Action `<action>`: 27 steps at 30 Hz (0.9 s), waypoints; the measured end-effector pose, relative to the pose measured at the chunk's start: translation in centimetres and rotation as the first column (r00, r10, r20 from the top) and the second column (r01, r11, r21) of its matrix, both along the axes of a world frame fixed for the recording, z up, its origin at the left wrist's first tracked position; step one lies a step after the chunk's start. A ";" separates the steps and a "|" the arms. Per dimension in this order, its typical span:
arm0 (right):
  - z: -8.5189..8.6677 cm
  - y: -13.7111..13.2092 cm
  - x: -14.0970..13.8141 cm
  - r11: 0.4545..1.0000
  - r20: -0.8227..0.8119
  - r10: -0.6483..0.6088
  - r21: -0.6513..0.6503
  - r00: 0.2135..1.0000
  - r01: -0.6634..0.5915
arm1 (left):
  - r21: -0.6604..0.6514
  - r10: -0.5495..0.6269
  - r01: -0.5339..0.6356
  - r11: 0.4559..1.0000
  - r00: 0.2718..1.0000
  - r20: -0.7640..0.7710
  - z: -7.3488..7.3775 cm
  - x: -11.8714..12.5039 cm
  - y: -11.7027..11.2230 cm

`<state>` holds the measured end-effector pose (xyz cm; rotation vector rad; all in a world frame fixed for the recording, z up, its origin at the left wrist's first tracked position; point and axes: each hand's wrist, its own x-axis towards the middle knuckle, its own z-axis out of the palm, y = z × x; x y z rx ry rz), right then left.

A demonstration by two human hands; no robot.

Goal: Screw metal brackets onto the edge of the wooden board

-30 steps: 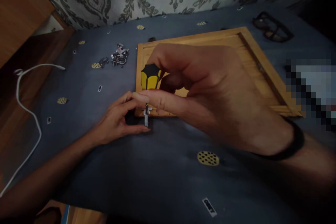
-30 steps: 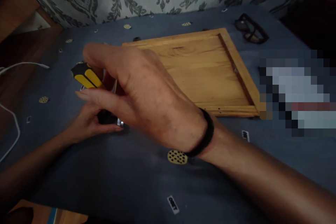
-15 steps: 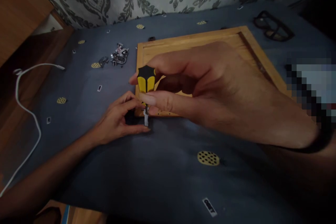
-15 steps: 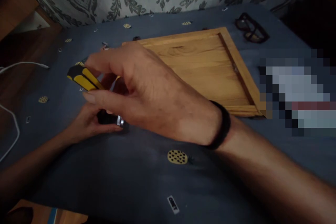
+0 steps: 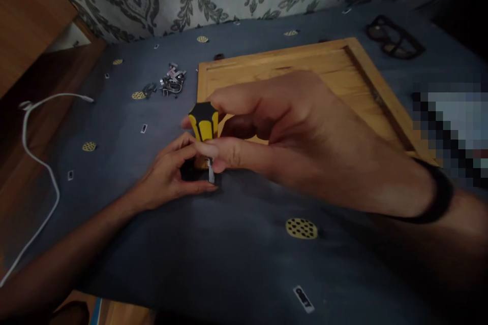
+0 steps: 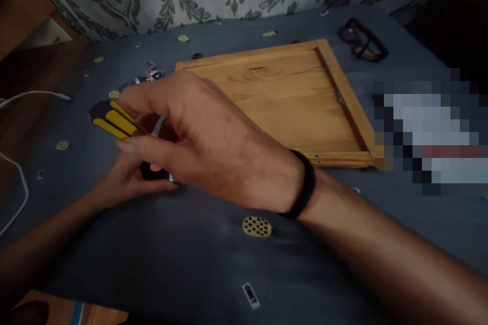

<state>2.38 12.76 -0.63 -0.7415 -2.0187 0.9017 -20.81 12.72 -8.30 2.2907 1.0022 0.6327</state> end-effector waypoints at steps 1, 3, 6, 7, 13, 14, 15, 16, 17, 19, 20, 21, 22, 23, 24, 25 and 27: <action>-0.1 0.0 0.0 1.000 0.016 0.003 0.030 1.000 -0.003 | 0.007 0.005 -0.005 1.000 1.000 0.013 -0.1 0.0 0.0; -0.7 0.0 -0.3 0.993 -0.008 -0.036 0.109 0.999 0.037 | 0.010 0.020 -0.021 1.000 0.999 0.029 -0.1 0.0 -0.1; -1.6 -0.3 -1.1 0.959 -0.091 -0.212 0.174 0.973 0.225 | -0.004 0.035 -0.035 0.999 0.999 0.024 -0.1 0.0 -0.2; -1.7 -0.5 -1.3 0.947 -0.126 -0.246 0.180 0.961 0.267 | -0.006 0.041 -0.041 0.999 0.999 0.013 0.0 0.0 -0.2; 0.3 -1.1 -0.9 0.882 -0.251 -0.301 0.294 0.920 0.369 | 0.012 0.007 -0.007 1.000 1.000 -0.001 0.4 0.2 -0.1; 0.6 -1.0 -0.8 0.886 -0.244 -0.298 0.289 0.923 0.362 | 0.017 0.007 -0.007 1.000 1.000 0.009 0.4 0.2 -0.1; 0.8 -0.9 -0.7 0.887 -0.230 -0.308 0.282 0.923 0.366 | 0.019 0.008 -0.009 1.000 1.000 0.015 0.3 0.2 -0.1; 0.7 -0.8 -0.7 0.887 -0.206 -0.324 0.272 0.923 0.372 | 0.020 0.008 -0.009 1.000 1.000 0.018 0.3 0.1 0.0; 0.6 -0.7 -0.7 0.884 -0.186 -0.347 0.262 0.919 0.387 | 0.017 0.009 -0.009 1.000 1.000 0.017 0.3 0.1 -0.1; 0.0 -0.6 -0.8 0.868 -0.148 -0.402 0.252 0.903 0.428 | 0.020 0.007 -0.007 1.000 1.000 0.019 0.3 0.0 -0.1; -0.3 -0.6 -0.9 0.861 -0.136 -0.419 0.254 0.898 0.440 | 0.021 0.003 -0.003 1.000 1.000 0.022 0.2 0.0 -0.1; -0.6 -0.7 -0.9 0.859 -0.126 -0.423 0.259 0.897 0.441 | 0.019 -0.001 0.000 1.000 1.000 0.023 0.2 0.0 -0.1; -0.9 -0.7 -1.0 0.863 -0.118 -0.414 0.263 0.903 0.431 | 0.018 -0.003 0.003 1.000 1.000 0.024 0.2 0.0 -0.1; -1.1 -0.8 -1.0 0.868 -0.112 -0.402 0.268 0.909 0.417 | 0.016 -0.006 0.005 1.000 1.000 0.024 0.2 0.0 -0.1; -1.2 -0.8 -1.0 0.872 -0.101 -0.396 0.271 0.913 0.408 | 0.017 -0.007 0.006 1.000 1.000 0.021 0.1 0.0 -0.1; -1.2 -0.8 -1.0 0.876 -0.091 -0.392 0.268 0.916 0.401 | 0.021 -0.007 0.007 1.000 1.000 0.018 0.1 0.0 -0.1; -1.3 -0.8 -0.9 0.889 -0.069 -0.381 0.247 0.922 0.385 | 0.030 -0.008 0.008 1.000 1.000 0.012 0.1 0.0 0.0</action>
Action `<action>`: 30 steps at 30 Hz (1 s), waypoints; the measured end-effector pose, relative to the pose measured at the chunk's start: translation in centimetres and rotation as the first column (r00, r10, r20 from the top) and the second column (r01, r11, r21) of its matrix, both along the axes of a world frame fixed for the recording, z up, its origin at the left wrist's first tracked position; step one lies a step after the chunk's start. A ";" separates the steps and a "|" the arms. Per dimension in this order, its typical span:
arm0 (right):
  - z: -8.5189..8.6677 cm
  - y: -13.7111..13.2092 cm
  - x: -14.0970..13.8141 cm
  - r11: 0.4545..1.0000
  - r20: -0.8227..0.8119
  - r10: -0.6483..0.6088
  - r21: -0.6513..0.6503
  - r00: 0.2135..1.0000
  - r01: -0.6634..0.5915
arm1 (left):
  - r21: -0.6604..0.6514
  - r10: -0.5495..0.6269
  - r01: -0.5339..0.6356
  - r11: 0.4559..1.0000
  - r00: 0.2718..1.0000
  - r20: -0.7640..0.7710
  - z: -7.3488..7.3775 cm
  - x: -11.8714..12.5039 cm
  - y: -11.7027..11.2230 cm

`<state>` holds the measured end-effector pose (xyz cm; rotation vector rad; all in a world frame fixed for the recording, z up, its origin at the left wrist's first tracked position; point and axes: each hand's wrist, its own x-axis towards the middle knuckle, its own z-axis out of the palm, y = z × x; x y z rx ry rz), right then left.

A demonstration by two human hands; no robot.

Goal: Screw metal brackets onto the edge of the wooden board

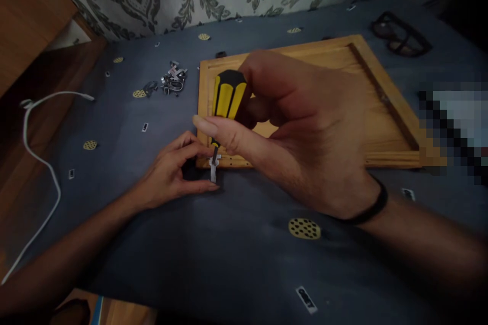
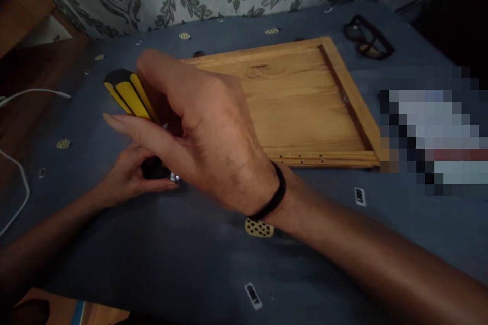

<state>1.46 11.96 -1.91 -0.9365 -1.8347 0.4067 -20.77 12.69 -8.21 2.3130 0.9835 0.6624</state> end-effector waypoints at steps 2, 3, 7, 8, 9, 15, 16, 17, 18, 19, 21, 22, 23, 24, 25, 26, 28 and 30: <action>-0.1 0.1 0.1 0.999 -0.006 0.015 -0.028 1.000 -0.015 | 0.000 0.005 -0.005 1.000 1.000 -0.006 0.0 0.1 0.0; -0.1 0.1 0.1 0.999 -0.015 0.025 -0.042 1.000 -0.025 | -0.001 0.009 -0.009 1.000 1.000 -0.004 0.0 0.1 0.0; -0.6 0.3 0.0 0.996 -0.050 0.062 -0.054 0.997 -0.065 | -0.001 0.000 0.000 1.000 1.000 0.011 0.0 0.1 0.0; -0.6 0.3 0.0 0.996 -0.058 0.070 -0.044 0.996 -0.073 | 0.000 -0.006 0.006 1.000 1.000 0.012 0.0 0.2 0.0; -0.7 0.3 -0.1 0.996 -0.064 0.079 -0.030 0.995 -0.081 | 0.003 -0.009 0.009 1.000 1.000 0.013 0.0 0.2 0.0; -0.5 0.5 -0.1 0.995 -0.020 0.092 -0.047 0.996 -0.093 | -0.016 0.034 -0.035 0.999 0.999 -0.012 0.0 0.1 -0.1; -0.5 0.5 -0.1 0.995 -0.010 0.094 -0.037 0.996 -0.095 | -0.027 0.040 -0.040 0.999 0.999 -0.021 0.0 0.1 -0.1; -0.5 0.5 0.0 0.995 -0.006 0.095 -0.017 0.995 -0.095 | -0.035 0.042 -0.043 0.998 0.999 -0.031 0.0 0.0 -0.1; -0.5 0.5 0.0 0.995 -0.001 0.096 0.002 0.995 -0.096 | -0.040 0.044 -0.045 0.998 0.998 -0.040 0.0 0.0 -0.1; -0.5 0.5 0.1 0.995 0.005 0.097 0.014 0.995 -0.097 | -0.042 0.046 -0.048 0.998 0.998 -0.046 0.0 0.0 -0.1; -0.4 0.4 0.2 0.996 0.038 0.092 0.009 0.995 -0.092 | -0.038 0.049 -0.051 0.998 0.998 -0.044 -0.1 -0.1 -0.1; -0.4 0.4 0.3 0.996 0.061 0.092 0.001 0.994 -0.092 | -0.033 0.048 -0.049 0.998 0.998 -0.037 -0.1 -0.1 -0.1; -0.3 0.4 0.3 0.995 0.078 0.097 -0.001 0.992 -0.097 | -0.027 0.046 -0.047 0.999 0.998 -0.030 -0.2 -0.1 -0.1; -0.2 0.3 0.4 0.995 0.093 0.102 0.003 0.990 -0.103 | -0.020 0.040 -0.041 0.999 0.999 -0.025 -0.2 -0.1 0.0; -0.2 0.3 0.4 0.995 0.103 0.102 0.012 0.989 -0.104 | -0.014 0.033 -0.034 0.999 0.999 -0.024 -0.2 -0.1 0.0; -0.1 0.2 0.4 0.995 0.111 0.094 0.027 0.989 -0.097 | -0.007 0.025 -0.025 1.000 0.999 -0.024 -0.1 0.0 0.0; 0.0 0.2 0.4 0.996 0.124 0.065 0.057 0.990 -0.073 | 0.011 0.011 -0.011 1.000 1.000 -0.023 -0.1 0.0 0.0; -0.1 0.1 0.4 0.996 0.135 0.039 0.079 0.990 -0.050 | 0.026 0.002 -0.002 1.000 1.000 -0.016 0.0 0.0 0.0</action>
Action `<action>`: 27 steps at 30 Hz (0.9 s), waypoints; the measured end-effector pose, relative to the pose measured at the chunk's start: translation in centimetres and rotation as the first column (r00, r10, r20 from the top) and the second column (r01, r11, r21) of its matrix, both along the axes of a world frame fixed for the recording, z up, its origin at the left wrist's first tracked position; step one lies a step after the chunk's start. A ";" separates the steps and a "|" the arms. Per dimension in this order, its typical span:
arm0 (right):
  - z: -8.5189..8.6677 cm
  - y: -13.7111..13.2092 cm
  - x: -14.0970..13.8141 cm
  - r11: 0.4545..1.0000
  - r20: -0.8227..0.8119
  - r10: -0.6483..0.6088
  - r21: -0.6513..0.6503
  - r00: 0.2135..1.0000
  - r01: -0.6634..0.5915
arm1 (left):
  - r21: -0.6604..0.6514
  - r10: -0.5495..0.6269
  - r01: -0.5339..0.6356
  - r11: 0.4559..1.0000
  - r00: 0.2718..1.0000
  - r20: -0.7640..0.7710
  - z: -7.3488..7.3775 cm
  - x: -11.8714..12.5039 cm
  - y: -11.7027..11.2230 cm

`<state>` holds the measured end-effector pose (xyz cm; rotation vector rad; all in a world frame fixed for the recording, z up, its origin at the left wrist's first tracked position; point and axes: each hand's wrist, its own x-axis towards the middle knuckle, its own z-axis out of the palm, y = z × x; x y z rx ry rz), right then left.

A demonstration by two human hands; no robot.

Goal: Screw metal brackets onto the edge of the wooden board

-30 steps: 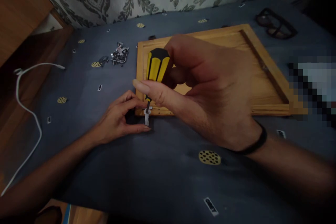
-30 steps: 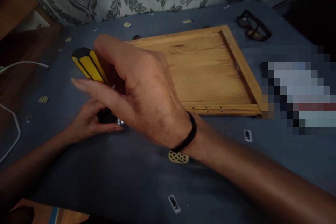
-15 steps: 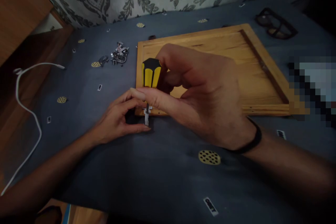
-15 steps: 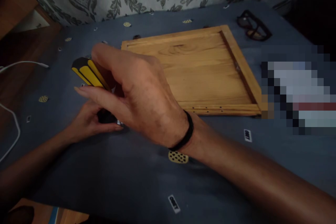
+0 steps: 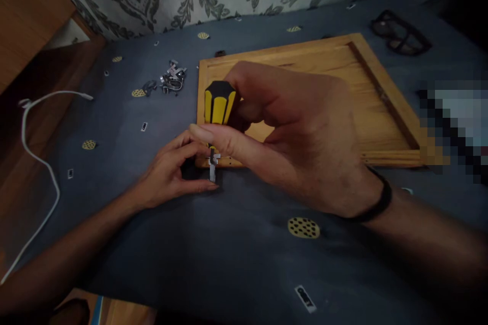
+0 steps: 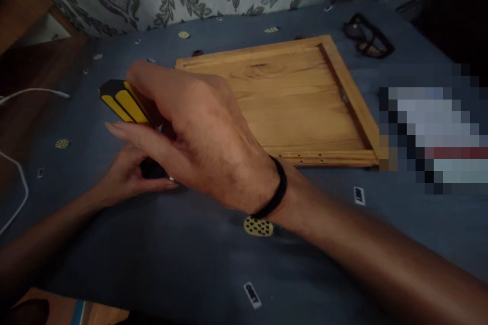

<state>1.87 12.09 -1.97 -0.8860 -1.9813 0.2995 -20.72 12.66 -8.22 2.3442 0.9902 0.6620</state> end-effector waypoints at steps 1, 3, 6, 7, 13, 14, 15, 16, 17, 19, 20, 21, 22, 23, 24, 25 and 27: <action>0.0 0.0 0.0 1.000 -0.001 0.002 0.008 1.000 -0.002 | 0.002 0.001 -0.001 1.000 1.000 0.004 0.0 0.0 0.0; -0.1 0.0 0.0 1.000 -0.002 0.014 0.010 1.000 -0.014 | -0.002 0.006 -0.006 1.000 1.000 0.008 0.0 0.1 0.0; -0.2 0.1 0.0 1.000 0.011 0.002 0.003 1.000 -0.002 | -0.007 0.014 -0.014 1.000 1.000 0.009 0.0 0.1 0.0; -0.2 0.2 0.0 1.000 0.015 -0.001 0.003 1.000 0.001 | -0.009 0.015 -0.015 1.000 1.000 0.009 0.0 0.1 0.0; -0.3 0.3 0.0 1.000 0.019 0.027 -0.009 0.999 -0.027 | -0.024 0.009 -0.009 1.000 1.000 -0.001 -0.1 0.0 0.0; -0.3 0.3 0.0 0.999 0.017 0.028 -0.015 0.999 -0.028 | -0.023 0.008 -0.008 1.000 1.000 -0.001 -0.1 0.0 0.0; -0.2 0.3 0.0 0.999 0.017 0.028 -0.024 0.999 -0.027 | -0.022 0.006 -0.006 1.000 1.000 -0.004 -0.1 -0.1 0.0; -0.2 0.3 0.0 0.999 0.019 0.027 -0.037 0.999 -0.026 | -0.021 0.007 -0.007 1.000 1.000 -0.010 -0.2 -0.1 0.0; -0.2 0.3 0.0 0.998 0.017 0.031 -0.051 0.999 -0.030 | -0.020 0.009 -0.010 1.000 1.000 -0.014 -0.2 -0.1 0.0; -0.1 0.1 -0.1 0.995 -0.006 0.042 -0.091 0.999 -0.042 | -0.023 0.018 -0.019 1.000 1.000 -0.021 -0.2 -0.2 0.0; -0.1 0.1 -0.2 0.992 -0.031 0.052 -0.117 0.998 -0.055 | -0.027 0.022 -0.022 0.999 0.999 -0.024 -0.2 -0.2 0.0; 0.0 0.1 -0.3 0.985 -0.063 0.068 -0.152 0.996 -0.077 | -0.032 0.025 -0.026 0.999 0.999 -0.025 -0.2 -0.2 0.0; 0.0 0.1 -0.3 0.975 -0.101 0.089 -0.192 0.991 -0.107 | -0.036 0.024 -0.025 0.999 0.999 -0.025 -0.2 -0.2 0.0; 0.1 0.1 -0.2 0.960 -0.142 0.119 -0.235 0.983 -0.150 | -0.039 0.021 -0.022 0.999 0.999 -0.027 -0.1 -0.2 0.0; 0.1 0.2 -0.2 0.942 -0.183 0.153 -0.271 0.971 -0.200 | -0.040 0.017 -0.018 0.999 0.999 -0.030 -0.1 -0.2 0.0; 0.3 0.4 0.0 0.920 -0.219 0.192 -0.300 0.957 -0.253 | -0.040 0.012 -0.013 0.999 0.999 -0.031 -0.1 -0.2 0.0; 0.6 0.7 0.4 0.878 -0.248 0.270 -0.332 0.930 -0.344 | -0.038 0.003 -0.004 0.999 1.000 -0.021 0.0 -0.1 0.0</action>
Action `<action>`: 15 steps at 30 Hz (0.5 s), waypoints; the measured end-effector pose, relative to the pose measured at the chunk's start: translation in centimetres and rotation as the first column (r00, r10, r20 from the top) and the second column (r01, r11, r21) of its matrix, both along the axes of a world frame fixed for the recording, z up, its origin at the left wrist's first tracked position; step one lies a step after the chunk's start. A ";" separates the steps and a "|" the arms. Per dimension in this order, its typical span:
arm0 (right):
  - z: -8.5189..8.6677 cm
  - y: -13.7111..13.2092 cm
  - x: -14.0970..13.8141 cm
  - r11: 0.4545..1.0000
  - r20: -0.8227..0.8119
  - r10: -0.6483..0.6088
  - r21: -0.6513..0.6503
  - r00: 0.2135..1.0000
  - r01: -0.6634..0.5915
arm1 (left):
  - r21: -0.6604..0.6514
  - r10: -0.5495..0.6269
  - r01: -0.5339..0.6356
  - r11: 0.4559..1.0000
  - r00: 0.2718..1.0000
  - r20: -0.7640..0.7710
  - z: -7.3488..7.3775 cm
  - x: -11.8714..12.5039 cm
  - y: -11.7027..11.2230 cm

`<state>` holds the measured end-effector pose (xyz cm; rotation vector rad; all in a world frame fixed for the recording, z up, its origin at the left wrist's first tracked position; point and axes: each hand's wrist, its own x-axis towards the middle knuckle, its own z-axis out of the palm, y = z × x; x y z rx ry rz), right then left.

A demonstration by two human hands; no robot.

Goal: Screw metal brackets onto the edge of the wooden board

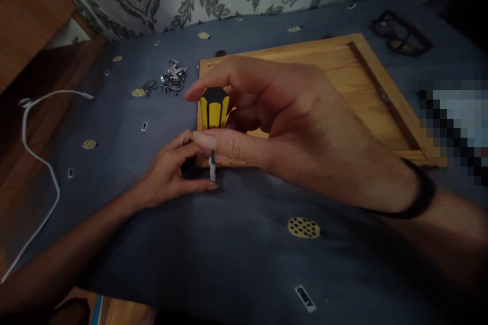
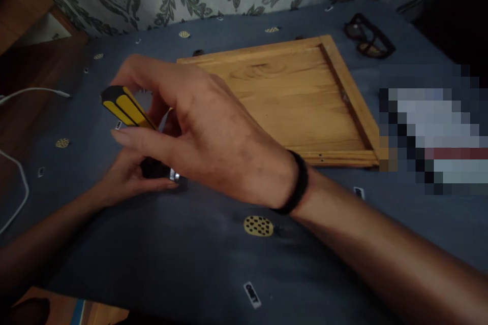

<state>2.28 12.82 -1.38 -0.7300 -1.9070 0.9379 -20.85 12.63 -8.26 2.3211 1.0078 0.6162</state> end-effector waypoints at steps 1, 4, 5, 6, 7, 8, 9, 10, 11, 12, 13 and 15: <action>0.2 0.2 0.2 0.999 0.023 0.047 -0.008 0.999 -0.047 | 0.002 -0.003 0.003 1.000 1.000 0.011 0.0 0.0 0.0; 0.6 0.4 0.7 0.993 0.129 0.115 0.007 0.985 -0.117 | 0.013 -0.011 0.011 1.000 0.999 0.034 0.0 0.1 0.0; 0.6 0.4 0.6 0.995 0.163 0.075 0.055 0.984 -0.085 | 0.020 -0.012 0.011 1.000 0.999 0.038 0.0 0.1 0.0; 0.4 0.3 0.5 0.991 0.181 0.000 0.131 0.983 -0.024 | 0.019 -0.011 0.010 1.000 0.999 0.035 -0.1 0.0 0.1; 0.2 0.1 0.2 0.973 0.185 -0.102 0.224 0.977 0.059 | 0.014 -0.008 0.008 1.000 0.999 0.033 -0.1 0.0 0.1; 0.0 -0.2 0.0 0.941 0.178 -0.203 0.307 0.963 0.142 | 0.005 -0.001 0.001 1.000 0.999 0.033 -0.1 0.0 0.1; -0.4 -0.4 -0.3 0.903 0.159 -0.285 0.375 0.945 0.209 | -0.008 0.006 -0.006 1.000 0.999 0.032 -0.2 0.0 0.1; -0.7 -0.7 -0.6 0.870 0.137 -0.346 0.416 0.928 0.263 | -0.020 0.015 -0.014 1.000 0.999 0.028 -0.1 0.0 0.1; -0.9 -0.9 -0.9 0.850 0.118 -0.384 0.432 0.916 0.301 | -0.024 0.023 -0.023 0.999 0.999 0.026 -0.1 0.0 0.0; -1.1 -1.1 -1.1 0.837 0.102 -0.409 0.439 0.907 0.328 | -0.021 0.029 -0.028 0.999 0.999 0.027 -0.1 0.0 0.0; -1.1 -1.2 -1.2 0.830 0.091 -0.430 0.432 0.898 0.353 | -0.015 0.033 -0.033 0.999 0.999 0.027 0.0 0.1 0.0; -0.7 -1.4 -1.3 0.823 0.075 -0.466 0.404 0.882 0.400 | -0.007 0.031 -0.031 1.000 0.999 0.021 0.0 0.1 0.0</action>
